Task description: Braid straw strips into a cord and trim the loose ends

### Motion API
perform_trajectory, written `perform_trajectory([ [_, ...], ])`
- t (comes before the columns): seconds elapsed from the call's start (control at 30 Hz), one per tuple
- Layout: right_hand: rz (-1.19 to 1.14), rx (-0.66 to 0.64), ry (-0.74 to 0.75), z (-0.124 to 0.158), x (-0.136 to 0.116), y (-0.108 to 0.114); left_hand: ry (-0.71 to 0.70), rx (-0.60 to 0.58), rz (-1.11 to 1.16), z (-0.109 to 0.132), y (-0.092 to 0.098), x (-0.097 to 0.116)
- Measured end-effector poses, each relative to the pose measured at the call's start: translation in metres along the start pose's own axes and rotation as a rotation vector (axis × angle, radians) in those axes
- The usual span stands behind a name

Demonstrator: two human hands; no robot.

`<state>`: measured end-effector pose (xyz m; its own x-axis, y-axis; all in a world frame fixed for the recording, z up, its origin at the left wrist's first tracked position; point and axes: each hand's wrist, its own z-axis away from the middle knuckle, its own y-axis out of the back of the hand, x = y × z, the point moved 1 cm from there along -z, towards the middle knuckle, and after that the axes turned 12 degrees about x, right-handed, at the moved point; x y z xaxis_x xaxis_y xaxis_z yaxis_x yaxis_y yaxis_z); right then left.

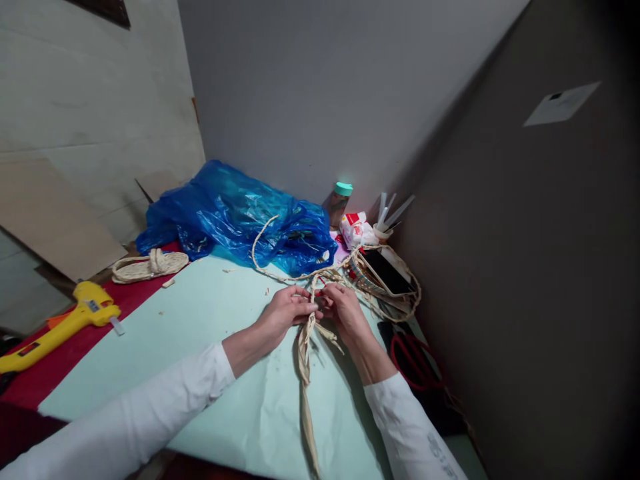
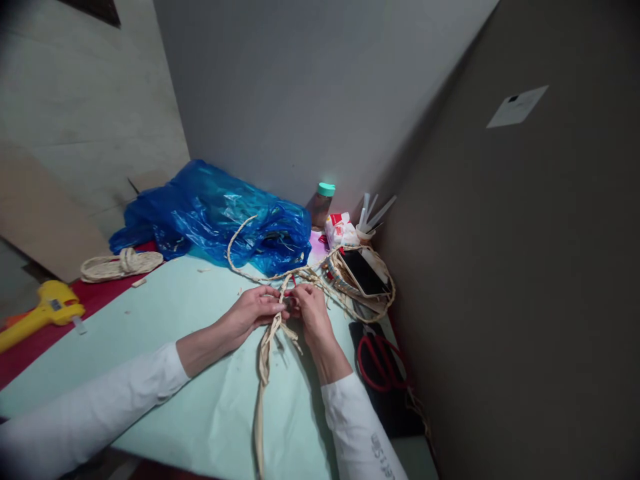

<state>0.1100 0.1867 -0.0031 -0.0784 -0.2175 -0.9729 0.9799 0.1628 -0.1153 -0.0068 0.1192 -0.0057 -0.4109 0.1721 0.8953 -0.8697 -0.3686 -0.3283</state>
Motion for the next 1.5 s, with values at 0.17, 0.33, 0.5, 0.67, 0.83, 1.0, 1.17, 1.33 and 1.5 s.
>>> perform_trajectory([
  [0.17,0.113,0.074,0.129,-0.008,-0.003,0.017,0.001,-0.028,-0.029,-0.004,0.005,0.002],
  [0.33,0.385,-0.02,0.271,-0.008,-0.003,0.02,-0.153,0.127,-0.052,-0.02,0.009,0.006],
  [0.5,0.631,-0.086,0.438,0.004,-0.008,0.012,-0.322,0.205,-0.225,-0.037,0.007,0.001],
  [0.67,0.738,-0.049,0.536,0.007,-0.012,0.013,-0.475,0.21,-0.435,-0.043,0.001,-0.003],
  [0.83,0.754,-0.004,0.585,0.011,-0.015,0.01,-0.602,0.145,-0.541,-0.038,-0.004,-0.001],
  [1.0,0.728,0.084,0.653,0.008,-0.019,0.0,-0.583,0.118,-0.567,-0.034,-0.003,0.002],
  [1.17,0.704,0.156,0.67,-0.002,-0.016,-0.008,-0.444,0.136,-0.498,-0.037,-0.002,0.001],
  [1.33,0.676,0.289,0.629,-0.001,-0.014,-0.003,-0.285,0.165,-0.316,-0.04,0.0,0.001],
  [1.5,0.535,0.141,0.535,-0.006,-0.007,0.001,-0.142,0.176,-0.135,-0.04,0.002,0.002],
])
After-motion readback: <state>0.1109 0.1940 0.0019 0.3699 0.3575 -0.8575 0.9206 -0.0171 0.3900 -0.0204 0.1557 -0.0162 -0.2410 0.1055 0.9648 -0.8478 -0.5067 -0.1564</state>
